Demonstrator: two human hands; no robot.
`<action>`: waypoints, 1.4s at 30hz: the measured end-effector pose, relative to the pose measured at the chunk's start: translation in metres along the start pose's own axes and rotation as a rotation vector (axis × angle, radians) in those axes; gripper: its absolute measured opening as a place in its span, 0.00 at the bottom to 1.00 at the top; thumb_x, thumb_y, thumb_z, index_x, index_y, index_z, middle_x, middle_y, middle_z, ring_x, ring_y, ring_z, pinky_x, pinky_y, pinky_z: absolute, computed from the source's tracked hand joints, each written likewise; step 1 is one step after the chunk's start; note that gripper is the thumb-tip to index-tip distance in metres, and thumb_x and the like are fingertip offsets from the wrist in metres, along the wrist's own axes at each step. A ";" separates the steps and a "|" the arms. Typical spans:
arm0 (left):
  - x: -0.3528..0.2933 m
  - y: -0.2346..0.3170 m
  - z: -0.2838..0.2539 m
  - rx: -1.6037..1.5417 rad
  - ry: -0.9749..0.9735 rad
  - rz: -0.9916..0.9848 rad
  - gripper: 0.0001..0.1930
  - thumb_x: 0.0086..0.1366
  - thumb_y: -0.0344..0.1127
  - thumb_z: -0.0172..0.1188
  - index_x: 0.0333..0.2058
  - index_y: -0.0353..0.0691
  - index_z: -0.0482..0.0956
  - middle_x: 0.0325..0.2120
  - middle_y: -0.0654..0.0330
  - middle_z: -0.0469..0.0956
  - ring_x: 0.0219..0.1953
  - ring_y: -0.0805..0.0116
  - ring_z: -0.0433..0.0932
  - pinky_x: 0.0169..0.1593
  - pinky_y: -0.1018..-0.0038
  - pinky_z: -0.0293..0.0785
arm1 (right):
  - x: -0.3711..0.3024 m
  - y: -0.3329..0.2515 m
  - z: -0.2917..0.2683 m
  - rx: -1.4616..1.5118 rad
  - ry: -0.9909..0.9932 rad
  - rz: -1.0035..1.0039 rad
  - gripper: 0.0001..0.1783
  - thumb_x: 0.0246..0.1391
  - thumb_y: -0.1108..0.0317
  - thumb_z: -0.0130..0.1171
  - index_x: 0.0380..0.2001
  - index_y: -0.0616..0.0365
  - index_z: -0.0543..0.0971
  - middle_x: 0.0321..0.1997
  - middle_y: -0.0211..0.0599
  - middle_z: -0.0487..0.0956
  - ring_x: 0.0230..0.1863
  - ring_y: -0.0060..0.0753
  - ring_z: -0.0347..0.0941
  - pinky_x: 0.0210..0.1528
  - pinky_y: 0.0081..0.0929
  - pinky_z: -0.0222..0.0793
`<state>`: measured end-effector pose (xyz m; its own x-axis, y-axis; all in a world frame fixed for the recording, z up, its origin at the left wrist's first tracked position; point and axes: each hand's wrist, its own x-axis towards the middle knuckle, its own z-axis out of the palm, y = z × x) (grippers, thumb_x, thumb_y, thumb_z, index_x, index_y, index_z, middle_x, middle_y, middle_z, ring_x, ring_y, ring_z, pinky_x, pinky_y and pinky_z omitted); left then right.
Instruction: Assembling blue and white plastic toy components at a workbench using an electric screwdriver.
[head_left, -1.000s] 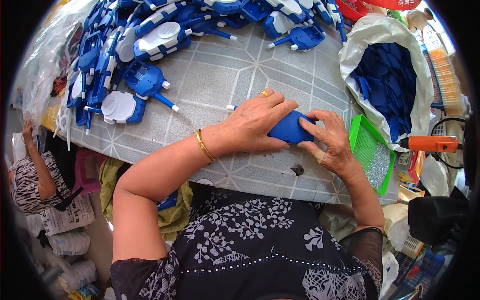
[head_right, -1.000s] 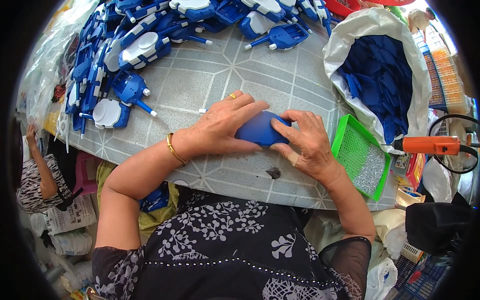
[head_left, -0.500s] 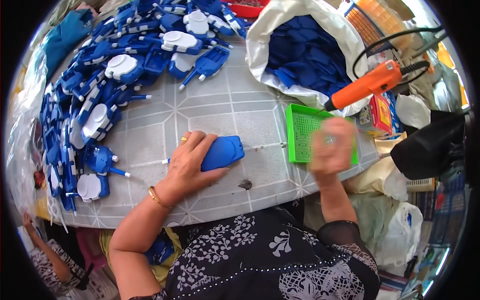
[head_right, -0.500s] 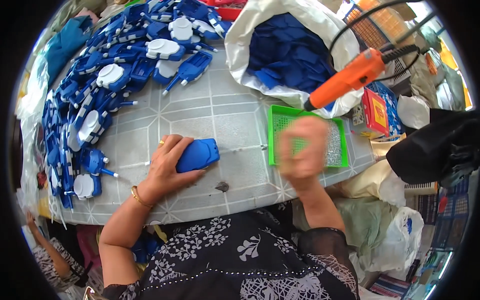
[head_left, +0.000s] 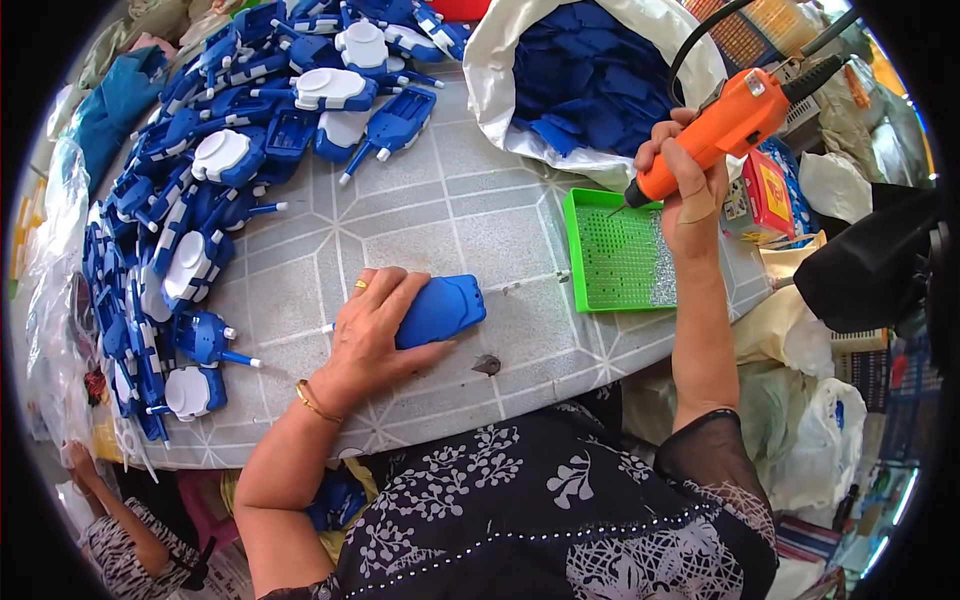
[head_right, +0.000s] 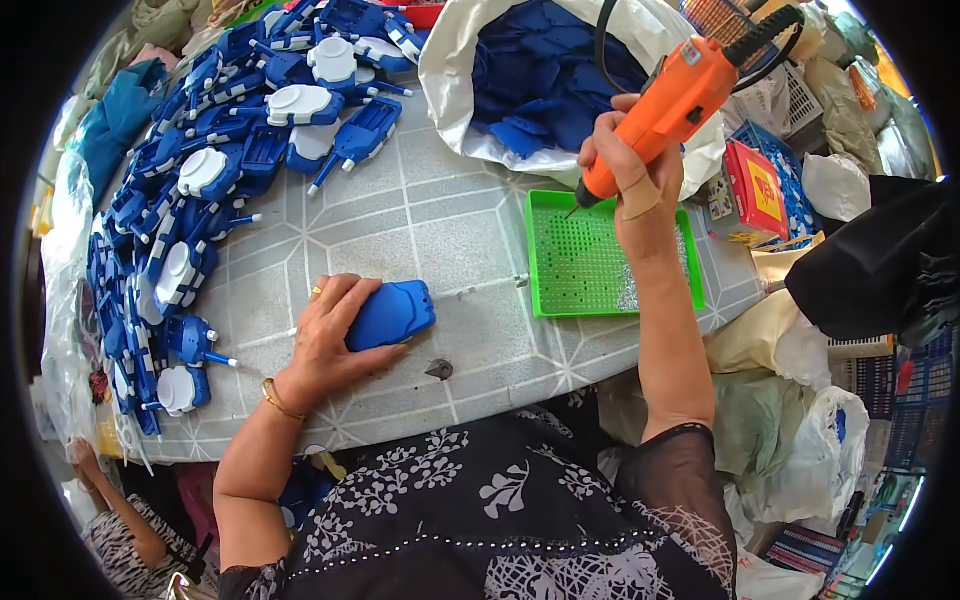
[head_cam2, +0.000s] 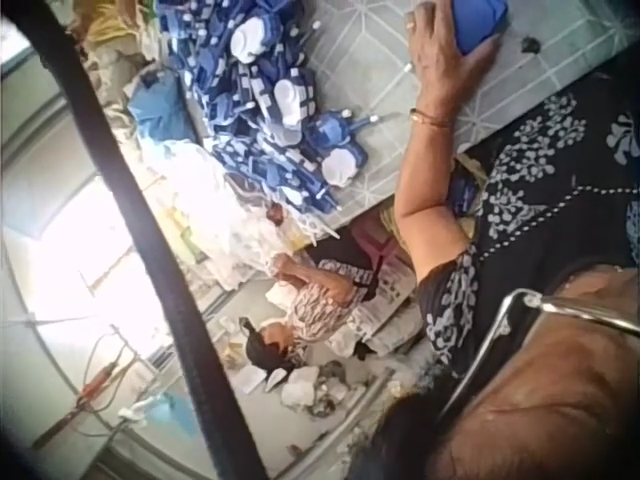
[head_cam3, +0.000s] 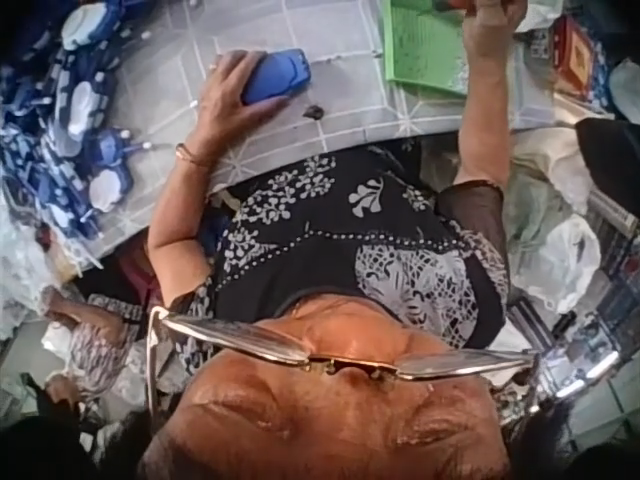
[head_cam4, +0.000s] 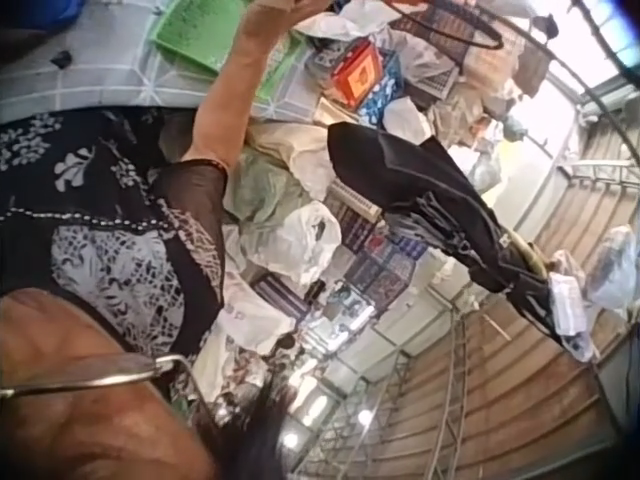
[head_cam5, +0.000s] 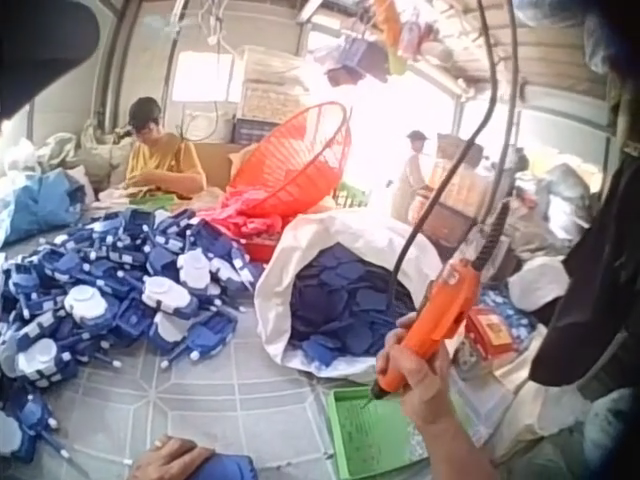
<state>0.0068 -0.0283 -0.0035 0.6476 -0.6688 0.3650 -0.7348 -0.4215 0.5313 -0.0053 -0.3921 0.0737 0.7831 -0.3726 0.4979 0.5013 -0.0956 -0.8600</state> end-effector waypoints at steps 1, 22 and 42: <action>0.000 -0.001 -0.001 -0.002 -0.003 0.000 0.36 0.47 0.43 0.80 0.55 0.37 0.79 0.46 0.51 0.77 0.47 0.46 0.77 0.53 0.56 0.77 | -0.001 0.002 0.000 0.001 -0.010 0.015 0.20 0.62 0.65 0.66 0.52 0.63 0.74 0.37 0.33 0.80 0.33 0.23 0.77 0.41 0.25 0.72; 0.002 -0.005 0.000 0.000 -0.012 0.021 0.40 0.42 0.41 0.82 0.55 0.35 0.79 0.45 0.50 0.78 0.45 0.47 0.78 0.50 0.58 0.75 | 0.009 0.054 0.000 -0.057 0.144 0.088 0.11 0.57 0.71 0.69 0.32 0.54 0.74 0.20 0.28 0.73 0.21 0.23 0.71 0.32 0.28 0.73; 0.001 0.002 0.000 0.141 -0.002 -0.023 0.36 0.50 0.47 0.78 0.55 0.35 0.78 0.47 0.52 0.76 0.47 0.48 0.75 0.53 0.58 0.74 | 0.007 0.008 0.017 0.292 0.093 0.115 0.11 0.58 0.73 0.67 0.36 0.52 0.73 0.23 0.26 0.69 0.21 0.25 0.68 0.32 0.31 0.70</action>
<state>0.0057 -0.0298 -0.0017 0.6641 -0.6595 0.3522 -0.7411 -0.5183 0.4268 0.0104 -0.3797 0.0722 0.8103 -0.4499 0.3755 0.5066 0.2156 -0.8348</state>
